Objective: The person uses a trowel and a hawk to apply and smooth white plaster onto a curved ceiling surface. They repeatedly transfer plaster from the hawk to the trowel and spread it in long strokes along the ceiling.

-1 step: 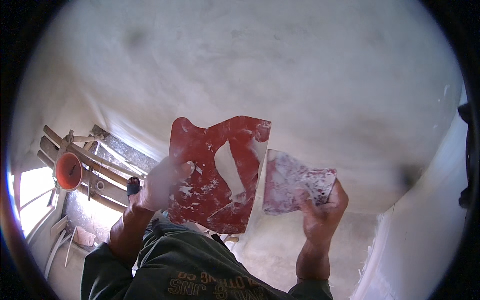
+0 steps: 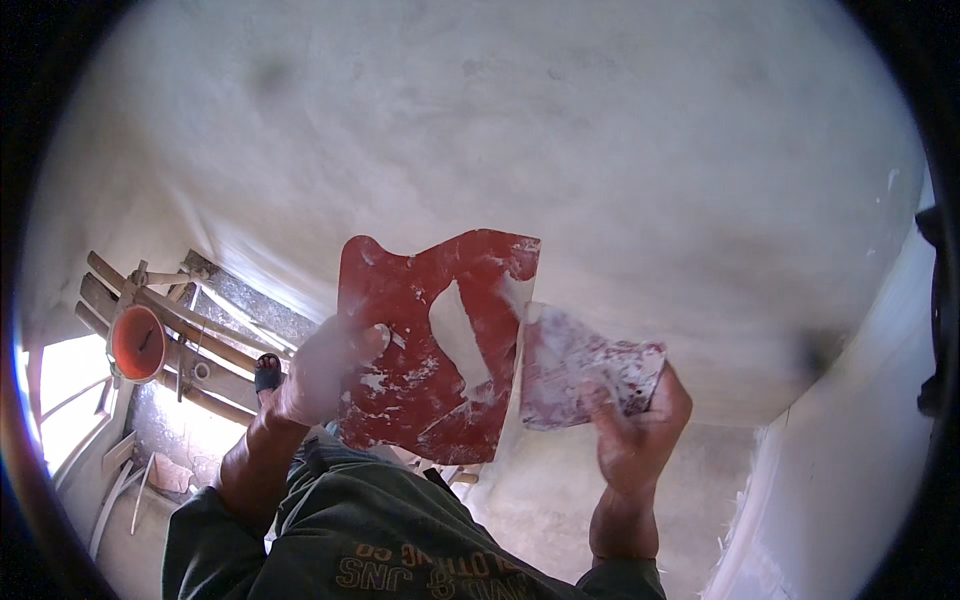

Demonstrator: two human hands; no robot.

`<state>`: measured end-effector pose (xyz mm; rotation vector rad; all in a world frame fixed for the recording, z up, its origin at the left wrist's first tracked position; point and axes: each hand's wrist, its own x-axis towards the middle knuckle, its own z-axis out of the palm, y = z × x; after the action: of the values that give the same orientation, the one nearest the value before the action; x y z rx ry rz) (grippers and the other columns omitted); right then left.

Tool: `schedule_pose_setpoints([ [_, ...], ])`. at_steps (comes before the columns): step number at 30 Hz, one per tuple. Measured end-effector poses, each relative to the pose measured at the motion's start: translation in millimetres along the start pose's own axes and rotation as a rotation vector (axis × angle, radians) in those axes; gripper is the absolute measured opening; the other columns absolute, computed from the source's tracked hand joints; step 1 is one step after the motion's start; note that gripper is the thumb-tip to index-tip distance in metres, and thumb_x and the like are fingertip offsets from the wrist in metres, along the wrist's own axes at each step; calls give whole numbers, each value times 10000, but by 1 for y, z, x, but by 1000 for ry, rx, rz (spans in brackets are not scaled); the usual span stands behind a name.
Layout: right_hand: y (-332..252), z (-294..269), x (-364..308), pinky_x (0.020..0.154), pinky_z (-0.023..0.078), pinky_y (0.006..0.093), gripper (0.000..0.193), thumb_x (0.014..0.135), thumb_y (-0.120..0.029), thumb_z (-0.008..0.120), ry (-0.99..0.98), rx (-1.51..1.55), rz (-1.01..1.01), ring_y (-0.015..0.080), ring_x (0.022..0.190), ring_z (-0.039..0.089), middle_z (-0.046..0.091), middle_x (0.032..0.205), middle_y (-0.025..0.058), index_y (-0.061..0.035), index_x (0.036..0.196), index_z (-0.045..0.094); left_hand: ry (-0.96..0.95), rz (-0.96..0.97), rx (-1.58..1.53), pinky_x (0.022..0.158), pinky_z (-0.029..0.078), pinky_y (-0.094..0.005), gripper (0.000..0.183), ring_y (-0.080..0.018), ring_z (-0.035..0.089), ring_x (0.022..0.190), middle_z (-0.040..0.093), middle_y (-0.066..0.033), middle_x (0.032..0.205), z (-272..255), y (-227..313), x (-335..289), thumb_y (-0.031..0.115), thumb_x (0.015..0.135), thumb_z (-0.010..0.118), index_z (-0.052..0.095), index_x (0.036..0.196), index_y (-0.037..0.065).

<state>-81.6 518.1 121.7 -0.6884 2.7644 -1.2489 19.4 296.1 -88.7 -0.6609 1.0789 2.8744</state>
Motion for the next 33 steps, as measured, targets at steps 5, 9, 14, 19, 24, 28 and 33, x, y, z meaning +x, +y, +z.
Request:
schedule_pose_setpoints([
  [5, -11, 23, -2, 711, 573, 314, 229, 827, -18, 776, -101, -324, -255, 195, 771, 735, 751, 893, 147, 29, 1039, 705, -92, 42, 72, 899, 563, -358, 451, -184, 687, 1013, 701, -117, 1168, -4, 11, -10, 202, 996, 606, 562, 1378, -34],
  [9, -18, 31, 11, 679, 566, 327, 209, 829, -34, 746, 154, -706, -397, 228, 752, 735, 740, 878, 155, 33, 1024, 712, -243, 0, -12, 902, 520, -340, 438, -140, 621, 1023, 677, -72, 1132, -5, 21, -2, 304, 1031, 607, 587, 1348, 2],
  [14, -28, 39, 16, 703, 578, 288, 230, 825, -31, 781, -31, -209, -363, 164, 733, 735, 766, 847, 138, 56, 1023, 705, -336, -29, 19, 975, 514, -390, 476, -200, 641, 1099, 669, -116, 1231, -2, 29, -1, 237, 1010, 593, 534, 1413, -9],
  [19, -34, 48, 9, 671, 570, 295, 225, 829, -56, 791, -128, -229, -220, 155, 698, 716, 753, 812, 141, 55, 1002, 701, -413, -43, -13, 986, 510, -396, 508, -211, 636, 1112, 662, -122, 1247, -3, 29, -10, 242, 1002, 596, 513, 1435, -10],
  [24, -36, 48, -2, 641, 571, 304, 231, 817, -56, 789, -105, -367, -267, 178, 676, 717, 754, 812, 117, 57, 1000, 706, -397, -91, 39, 1015, 494, -397, 560, -229, 627, 1159, 649, -127, 1305, -7, 27, -20, 195, 974, 603, 478, 1481, -9],
  [28, -32, 39, -9, 571, 530, 320, 232, 810, -63, 789, -98, -687, -528, 203, 614, 678, 725, 788, 129, 43, 1005, 721, -327, -4, 159, 1007, 491, -396, 580, -233, 618, 1158, 645, -124, 1317, 0, 28, -31, 187, 957, 607, 475, 1488, -4],
  [33, -4, 11, 13, 563, 458, 327, 215, 794, -88, 826, 320, -731, -568, 182, 610, 581, 643, 763, 98, 8, 925, 685, -485, 33, -37, 1022, 483, -404, 576, -253, 601, 1177, 630, -131, 1337, -5, 27, -3, 194, 947, 581, 485, 1473, -20],
])
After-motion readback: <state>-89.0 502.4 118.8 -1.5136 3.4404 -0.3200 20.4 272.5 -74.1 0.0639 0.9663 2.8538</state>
